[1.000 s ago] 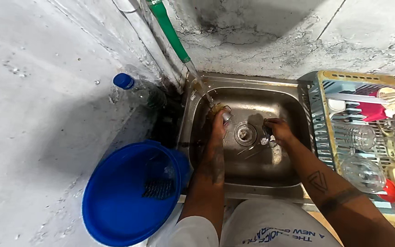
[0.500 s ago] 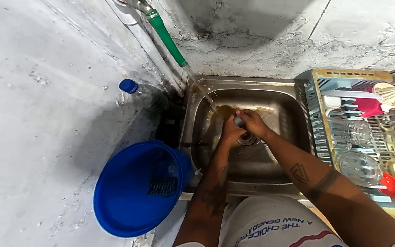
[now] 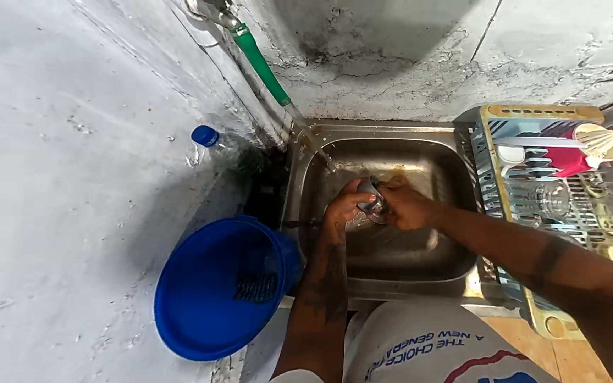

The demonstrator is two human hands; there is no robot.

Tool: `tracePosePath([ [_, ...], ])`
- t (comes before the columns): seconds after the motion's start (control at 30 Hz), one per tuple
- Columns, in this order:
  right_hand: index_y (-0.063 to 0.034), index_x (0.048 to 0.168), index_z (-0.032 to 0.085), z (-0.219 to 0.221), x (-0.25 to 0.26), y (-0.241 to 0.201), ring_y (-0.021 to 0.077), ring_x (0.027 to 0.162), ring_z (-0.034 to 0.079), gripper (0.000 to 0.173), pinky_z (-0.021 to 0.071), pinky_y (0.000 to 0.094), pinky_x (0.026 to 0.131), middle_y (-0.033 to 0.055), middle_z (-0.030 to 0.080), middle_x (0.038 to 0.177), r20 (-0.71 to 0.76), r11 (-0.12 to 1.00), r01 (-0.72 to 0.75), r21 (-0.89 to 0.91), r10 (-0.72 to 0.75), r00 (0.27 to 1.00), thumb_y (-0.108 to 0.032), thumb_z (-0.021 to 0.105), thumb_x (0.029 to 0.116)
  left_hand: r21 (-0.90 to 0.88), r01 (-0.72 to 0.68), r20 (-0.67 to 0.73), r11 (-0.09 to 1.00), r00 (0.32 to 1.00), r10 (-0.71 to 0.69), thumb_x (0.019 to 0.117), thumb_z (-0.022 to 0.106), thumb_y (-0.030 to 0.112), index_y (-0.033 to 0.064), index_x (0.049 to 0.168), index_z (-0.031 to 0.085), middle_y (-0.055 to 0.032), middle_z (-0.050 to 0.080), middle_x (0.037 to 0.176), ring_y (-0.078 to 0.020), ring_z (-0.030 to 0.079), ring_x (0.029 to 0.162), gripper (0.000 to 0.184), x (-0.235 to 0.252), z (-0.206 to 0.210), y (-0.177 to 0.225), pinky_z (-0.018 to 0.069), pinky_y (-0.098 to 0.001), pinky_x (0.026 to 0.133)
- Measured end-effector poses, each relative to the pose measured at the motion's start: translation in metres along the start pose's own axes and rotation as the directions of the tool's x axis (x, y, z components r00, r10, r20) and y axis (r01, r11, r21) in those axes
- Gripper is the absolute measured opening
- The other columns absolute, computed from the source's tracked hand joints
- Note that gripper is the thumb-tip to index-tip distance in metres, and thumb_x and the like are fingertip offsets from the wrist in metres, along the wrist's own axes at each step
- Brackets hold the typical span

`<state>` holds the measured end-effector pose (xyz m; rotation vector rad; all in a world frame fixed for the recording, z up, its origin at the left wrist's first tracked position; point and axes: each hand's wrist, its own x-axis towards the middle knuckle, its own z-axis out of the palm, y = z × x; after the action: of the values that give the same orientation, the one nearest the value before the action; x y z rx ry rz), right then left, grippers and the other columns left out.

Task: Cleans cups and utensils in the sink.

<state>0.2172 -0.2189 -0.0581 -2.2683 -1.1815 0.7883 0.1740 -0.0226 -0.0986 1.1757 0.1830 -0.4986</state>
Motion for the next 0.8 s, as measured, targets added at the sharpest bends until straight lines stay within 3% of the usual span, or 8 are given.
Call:
tracePosePath([
  [0.1, 0.0002, 0.14, 0.046, 0.013, 0.005, -0.011, 0.027, 0.11, 0.067, 0.067, 0.0538, 0.048, 0.1, 0.0184, 0.067, 0.119, -0.035, 0.829, -0.133, 0.544, 0.18, 0.983, -0.004, 0.074, 0.0798, 0.28, -0.008, 0.005, 0.96, 1.0, 0.007, 0.0701, 0.078, 0.009, -0.0012, 0.124, 0.059, -0.0087, 0.069, 0.1, -0.0143, 0.068, 0.078, 0.058, 0.0, 0.004, 0.004, 0.0602, -0.0308, 0.065],
  [0.2, 0.001, 0.133, 0.048, 0.016, 0.004, -0.014, 0.0164, 0.1, 0.066, 0.058, 0.057, 0.035, 0.089, 0.0123, 0.064, 0.114, -0.053, 0.467, -0.059, 0.882, 0.223, 0.973, 0.004, 0.068, 0.078, 0.459, -0.114, -0.018, 0.881, 0.99, 0.137, 0.0673, 0.082, 0.002, 0.0002, 0.133, 0.059, -0.0115, 0.069, 0.116, -0.0142, 0.067, 0.102, 0.07, 0.0, 0.006, 0.002, 0.0571, -0.0334, 0.091],
  [0.3, 0.0041, 0.125, 0.058, 0.008, 0.005, -0.021, 0.0162, 0.094, 0.067, 0.039, 0.0581, 0.0336, 0.086, 0.0126, 0.067, 0.109, -0.084, 0.32, -0.048, 0.946, 0.386, 0.919, 0.009, 0.067, 0.0865, 0.565, -0.207, 0.012, 0.799, 0.97, 0.242, 0.0682, 0.089, 0.007, 0.0015, 0.142, 0.054, -0.0151, 0.064, 0.13, -0.0179, 0.064, 0.114, 0.082, 0.0, 0.003, 0.002, 0.053, -0.0364, 0.101],
  [0.4, 0.0054, 0.111, 0.066, 0.002, 0.013, -0.022, 0.018, 0.087, 0.066, 0.018, 0.0576, 0.0361, 0.082, 0.0134, 0.068, 0.098, -0.117, 0.267, -0.043, 0.963, 0.554, 0.824, -0.006, 0.067, 0.0978, 0.664, -0.176, -0.051, 0.727, 0.959, 0.279, 0.0701, 0.091, 0.009, 0.0029, 0.144, 0.053, -0.0172, 0.059, 0.137, -0.0239, 0.06, 0.123, 0.083, -0.001, 0.01, 0.005, 0.0501, -0.0408, 0.106],
  [0.47, 0.0021, 0.093, 0.064, 0.005, 0.024, -0.023, 0.0184, 0.078, 0.064, 0.032, 0.0552, 0.0373, 0.075, 0.0121, 0.065, 0.085, -0.162, 0.329, -0.088, 0.94, 0.66, 0.734, -0.027, 0.062, 0.104, 0.789, -0.098, -0.11, 0.607, 0.949, 0.296, 0.0714, 0.09, 0.015, 0.0021, 0.139, 0.056, -0.0184, 0.059, 0.136, -0.0282, 0.059, 0.124, 0.077, 0.0, 0.024, 0.009, 0.0487, -0.0449, 0.107],
  [0.57, 0.0041, 0.103, 0.059, 0.007, 0.036, -0.029, 0.0273, 0.089, 0.061, 0.04, 0.0525, 0.0463, 0.083, 0.0187, 0.06, 0.097, -0.209, 0.464, -0.192, 0.865, 0.681, 0.702, -0.036, 0.056, 0.1069, 0.875, 0.063, -0.229, 0.479, 0.927, 0.296, 0.0736, 0.088, 0.02, 0.004, 0.141, 0.056, -0.0193, 0.059, 0.137, -0.0335, 0.059, 0.126, 0.076, -0.001, 0.045, 0.019, 0.0484, -0.0512, 0.106],
  [0.67, 0.0027, 0.1, 0.056, 0.015, 0.033, -0.029, 0.0242, 0.077, 0.063, 0.038, 0.055, 0.0439, 0.074, 0.0163, 0.063, 0.087, -0.342, 0.574, -0.133, 0.808, 0.641, 0.687, -0.028, 0.077, 0.0942, 0.779, 0.087, -0.312, 0.621, 0.913, 0.262, 0.0733, 0.087, 0.018, 0.0077, 0.152, 0.046, -0.0185, 0.064, 0.13, -0.0303, 0.063, 0.118, 0.09, -0.004, 0.041, 0.02, 0.0499, -0.0503, 0.103],
  [0.8, 0.0027, 0.125, 0.055, 0.028, 0.026, -0.028, 0.0204, 0.086, 0.067, 0.041, 0.0602, 0.0375, 0.078, 0.016, 0.065, 0.102, -0.394, 0.368, 0.186, 0.911, 0.646, 0.653, -0.004, 0.076, 0.0906, 0.471, -0.001, -0.301, 0.882, 0.94, 0.162, 0.0703, 0.085, 0.009, 0.003, 0.138, 0.057, -0.0168, 0.068, 0.118, -0.0221, 0.068, 0.103, 0.073, -0.005, 0.026, 0.013, 0.0576, -0.0407, 0.091],
])
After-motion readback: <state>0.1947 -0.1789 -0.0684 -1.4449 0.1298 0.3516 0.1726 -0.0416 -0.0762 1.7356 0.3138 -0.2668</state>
